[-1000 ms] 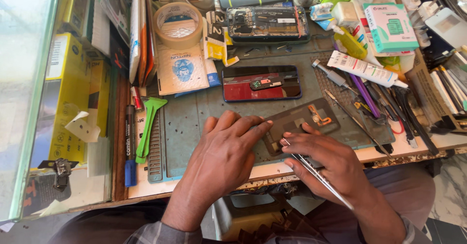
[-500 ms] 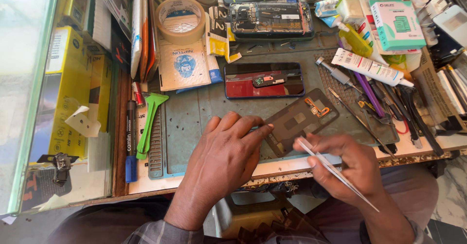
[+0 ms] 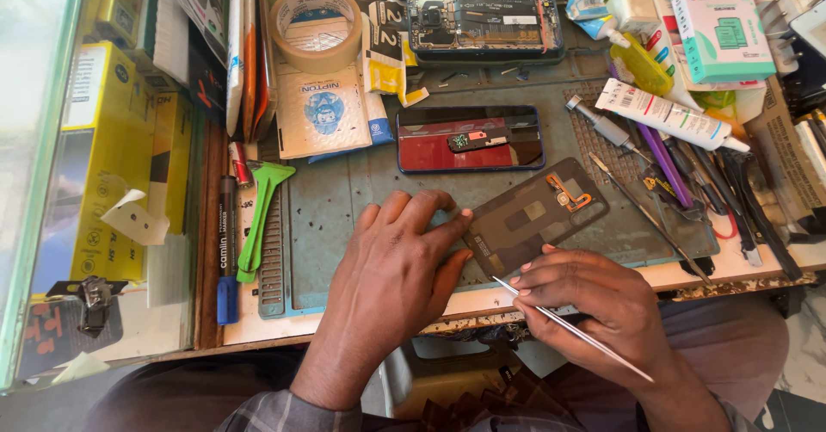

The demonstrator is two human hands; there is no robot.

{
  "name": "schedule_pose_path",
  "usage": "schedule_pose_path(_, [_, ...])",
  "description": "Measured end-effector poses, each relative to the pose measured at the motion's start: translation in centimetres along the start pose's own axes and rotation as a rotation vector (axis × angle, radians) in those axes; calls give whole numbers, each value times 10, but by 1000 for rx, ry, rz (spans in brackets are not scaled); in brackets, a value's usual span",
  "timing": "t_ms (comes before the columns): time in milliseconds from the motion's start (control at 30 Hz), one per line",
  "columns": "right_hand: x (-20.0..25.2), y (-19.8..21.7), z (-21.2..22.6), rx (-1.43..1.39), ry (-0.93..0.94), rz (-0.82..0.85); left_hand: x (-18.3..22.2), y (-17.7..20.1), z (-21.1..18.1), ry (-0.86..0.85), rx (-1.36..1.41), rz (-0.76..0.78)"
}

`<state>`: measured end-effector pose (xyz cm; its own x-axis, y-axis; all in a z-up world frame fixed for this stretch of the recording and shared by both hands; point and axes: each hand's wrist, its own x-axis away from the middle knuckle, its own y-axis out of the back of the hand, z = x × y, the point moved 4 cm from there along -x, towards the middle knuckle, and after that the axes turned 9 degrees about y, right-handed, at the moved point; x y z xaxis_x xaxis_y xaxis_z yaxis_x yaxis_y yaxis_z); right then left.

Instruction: The person uses tweezers to carefully remove small adhesive pieces from the back of a smartphone. The person works on a cluttered workbench with various tools and phone parts visible.

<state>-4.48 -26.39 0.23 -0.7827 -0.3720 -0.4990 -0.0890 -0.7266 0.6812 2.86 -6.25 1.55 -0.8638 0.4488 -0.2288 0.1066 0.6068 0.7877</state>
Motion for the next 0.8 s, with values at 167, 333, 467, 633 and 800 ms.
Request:
schedule_pose_path(167, [-6, -2, 6, 79, 68, 2, 0, -2, 1, -2, -1, 6])
schedule_pose_path(333, [-10, -6, 10, 181, 130, 1, -1, -2, 1, 1, 0, 9])
schedule_pose_path(467, [-10, -8, 11, 207, 182, -33, -1, -1, 0, 7, 0, 15])
schedule_pose_path(633, [-3, -14, 9, 260, 191, -116, -1, 0, -2, 6, 3, 11])
schedule_pose_path(800, [3, -12, 2, 114, 144, -128, 1, 1, -2, -8, -1, -7])
